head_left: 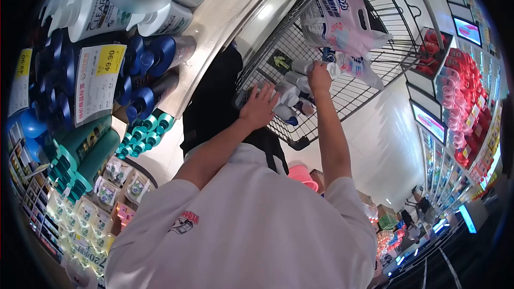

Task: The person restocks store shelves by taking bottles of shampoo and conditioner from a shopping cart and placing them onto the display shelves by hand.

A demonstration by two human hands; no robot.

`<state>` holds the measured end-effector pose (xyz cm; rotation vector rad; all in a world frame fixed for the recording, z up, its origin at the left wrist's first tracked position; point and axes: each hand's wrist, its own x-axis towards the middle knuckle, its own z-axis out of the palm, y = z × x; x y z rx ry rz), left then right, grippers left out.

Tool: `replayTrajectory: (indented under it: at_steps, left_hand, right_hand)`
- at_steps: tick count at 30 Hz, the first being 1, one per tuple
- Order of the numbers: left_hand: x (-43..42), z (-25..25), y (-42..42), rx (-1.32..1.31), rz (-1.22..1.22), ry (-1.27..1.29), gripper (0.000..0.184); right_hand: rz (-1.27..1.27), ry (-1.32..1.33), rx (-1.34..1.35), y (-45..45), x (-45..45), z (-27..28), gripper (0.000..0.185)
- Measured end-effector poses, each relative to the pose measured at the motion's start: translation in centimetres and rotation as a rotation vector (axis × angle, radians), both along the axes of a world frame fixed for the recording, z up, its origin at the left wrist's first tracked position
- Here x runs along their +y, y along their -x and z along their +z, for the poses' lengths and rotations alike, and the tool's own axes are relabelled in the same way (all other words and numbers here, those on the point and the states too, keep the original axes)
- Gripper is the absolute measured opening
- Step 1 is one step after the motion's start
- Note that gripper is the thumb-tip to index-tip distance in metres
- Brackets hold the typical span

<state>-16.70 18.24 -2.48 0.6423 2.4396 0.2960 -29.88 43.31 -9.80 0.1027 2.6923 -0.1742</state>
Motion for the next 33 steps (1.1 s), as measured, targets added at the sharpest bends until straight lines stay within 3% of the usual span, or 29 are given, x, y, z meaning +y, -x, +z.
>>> replayTrajectory:
  at_steps: [3,9,15,23,29,32,33]
  left_hand:
    - [0.3,0.3,0.3,-0.060,0.003,0.034,0.072]
    - [0.2,0.0,0.0,-0.013,0.013,0.036,0.069]
    - [0.2,-0.7,-0.2,-0.038,0.022,0.015,0.070]
    - [0.3,-0.7,-0.7,-0.036,0.042,0.004,0.070]
    - [0.1,-0.6,-1.2,0.077,0.068,-0.053,0.066]
    - [0.2,-1.6,-1.3,0.172,0.186,-0.116,0.061]
    - [0.3,-2.1,-1.0,0.219,0.354,-0.276,0.058]
  right_hand:
    - [-0.068,0.031,0.029,-0.1,0.6,-0.9,0.040]
    - [0.001,0.006,0.000,0.8,-0.3,-1.6,0.034]
    - [0.026,-0.020,-0.053,2.7,-2.4,1.2,0.039]
    - [-0.039,-0.059,-0.034,2.6,-2.1,0.9,0.050]
    - [-0.037,-0.028,0.201,-0.1,-2.0,13.0,0.047]
    - [-0.105,0.065,0.351,-3.4,-1.2,20.1,0.042]
    - [-0.151,0.146,0.407,-4.5,-1.2,22.8,0.040]
